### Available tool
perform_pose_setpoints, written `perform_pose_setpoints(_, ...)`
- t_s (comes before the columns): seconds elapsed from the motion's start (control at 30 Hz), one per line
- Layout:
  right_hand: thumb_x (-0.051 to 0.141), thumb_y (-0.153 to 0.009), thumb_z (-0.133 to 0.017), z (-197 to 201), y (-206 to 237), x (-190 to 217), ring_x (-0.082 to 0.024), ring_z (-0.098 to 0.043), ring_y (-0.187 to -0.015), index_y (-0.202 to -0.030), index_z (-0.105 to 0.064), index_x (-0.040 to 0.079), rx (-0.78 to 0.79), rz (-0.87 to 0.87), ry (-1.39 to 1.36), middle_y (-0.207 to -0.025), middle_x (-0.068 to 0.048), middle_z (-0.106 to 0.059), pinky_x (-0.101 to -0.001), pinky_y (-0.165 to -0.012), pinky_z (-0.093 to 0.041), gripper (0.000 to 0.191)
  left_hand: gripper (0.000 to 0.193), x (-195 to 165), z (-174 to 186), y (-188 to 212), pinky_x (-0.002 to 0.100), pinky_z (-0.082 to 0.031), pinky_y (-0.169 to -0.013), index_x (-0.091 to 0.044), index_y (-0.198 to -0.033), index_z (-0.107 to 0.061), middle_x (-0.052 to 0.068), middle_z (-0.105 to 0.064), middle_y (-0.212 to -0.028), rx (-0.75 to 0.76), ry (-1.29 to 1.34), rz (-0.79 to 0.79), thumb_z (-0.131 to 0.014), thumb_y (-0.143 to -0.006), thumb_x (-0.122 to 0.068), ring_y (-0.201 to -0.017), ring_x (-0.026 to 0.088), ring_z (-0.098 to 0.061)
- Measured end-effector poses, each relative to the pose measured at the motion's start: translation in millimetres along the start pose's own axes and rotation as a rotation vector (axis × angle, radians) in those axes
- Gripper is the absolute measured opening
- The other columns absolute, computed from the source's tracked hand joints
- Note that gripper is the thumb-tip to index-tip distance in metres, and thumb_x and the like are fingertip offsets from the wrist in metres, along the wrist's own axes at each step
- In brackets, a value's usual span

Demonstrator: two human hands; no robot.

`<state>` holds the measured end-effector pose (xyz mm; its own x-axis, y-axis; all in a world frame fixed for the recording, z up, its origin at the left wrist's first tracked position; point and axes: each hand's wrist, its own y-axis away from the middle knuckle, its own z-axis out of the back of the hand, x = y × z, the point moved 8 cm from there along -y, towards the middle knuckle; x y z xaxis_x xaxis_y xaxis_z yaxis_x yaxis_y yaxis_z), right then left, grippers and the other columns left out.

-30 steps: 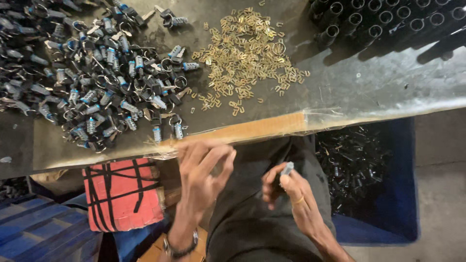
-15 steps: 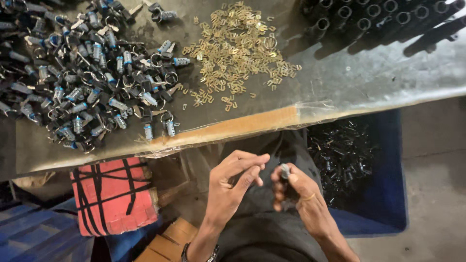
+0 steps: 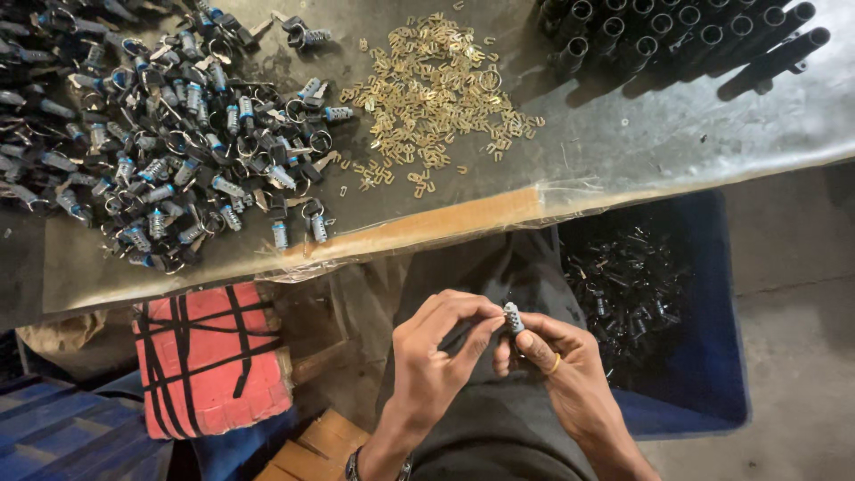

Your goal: The person sits at a workbench covered with piles of padlock parts and picks up a lock cylinder, inserts a key into it, and works the key and cylinder components by hand, repeating the cycle with successive cylinders and placing finished ones back on the bench.

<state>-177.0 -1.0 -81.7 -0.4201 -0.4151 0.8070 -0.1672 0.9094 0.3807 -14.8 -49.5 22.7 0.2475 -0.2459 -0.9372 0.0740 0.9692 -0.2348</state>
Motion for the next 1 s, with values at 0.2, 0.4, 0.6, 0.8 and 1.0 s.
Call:
perform_pose_setpoints(0.2, 0.016, -0.096, -0.067, 4.2, -2.4, -0.1, -0.015, -0.067, -0.077, -0.119, -0.073, -0.007, -0.05, 0.012, 0.098, -0.084, -0.008, -0.073, -0.0307, -0.074, -0.056, 0.033, 0.015, -9.9, -1.6, -3.9, 0.031, -0.057, -0.077, -0.005, -0.097, -0.071, 0.006, -0.074, -0.096, 0.02, -0.177, -0.103, -0.08, -0.086, -0.002, -0.087, 0.022, -0.07)
perform_pose_setpoints(0.4, 0.018, -0.094, -0.069, 15.0, -9.2, 3.3, -0.011, -0.065, -0.076, -0.122, -0.076, -0.002, -0.107, -0.006, 0.362, -0.081, -0.006, -0.076, -0.0274, -0.072, -0.054, 0.035, 0.015, 7.3, -3.8, -13.0, 0.03, -0.056, -0.074, -0.008, -0.097, -0.073, 0.004, -0.075, -0.094, 0.105, -0.16, -0.043, -0.08, -0.084, -0.005, -0.085, 0.018, -0.07)
perform_pose_setpoints(0.6, 0.019, -0.09, -0.071, 16.7, -18.4, 3.9, -0.012, -0.067, -0.074, -0.112, -0.079, -0.002, -0.06, -0.133, 0.314, -0.08, -0.006, -0.076, -0.0279, -0.067, -0.053, 0.032, 0.021, 61.0, -28.8, -16.5, 0.028, -0.049, -0.079, -0.003, -0.108, -0.08, 0.005, -0.064, -0.098, 0.349, 0.439, 0.324, -0.082, -0.088, -0.01, -0.09, 0.012, -0.059)
perform_pose_setpoints(0.8, 0.016, -0.085, -0.077, -13.8, -29.9, 95.0, -0.011, -0.072, -0.094, -0.109, -0.072, -0.001, 0.141, 0.364, 0.829, -0.101, -0.006, -0.077, -0.0274, -0.082, -0.056, 0.03, 0.021, 50.4, -31.5, -26.0, 0.031, -0.051, -0.099, -0.002, -0.096, -0.069, 0.011, -0.062, -0.105, 0.256, 0.954, 0.227, -0.076, -0.089, -0.021, -0.107, 0.018, -0.062)
perform_pose_setpoints(1.0, 0.008, -0.107, -0.07, 30.1, -92.9, 207.6, -0.016, -0.07, -0.082, -0.123, -0.067, 0.002, -0.601, 0.727, 1.047, -0.112, -0.009, -0.07, -0.0275, -0.067, -0.052, 0.017, 0.014, 73.3, -32.6, -30.2, 0.025, -0.048, -0.047, 0.003, -0.095, -0.066, 0.012, -0.066, -0.078, 0.34, 0.91, 0.499, -0.074, -0.091, -0.008, -0.055, 0.012, -0.06)
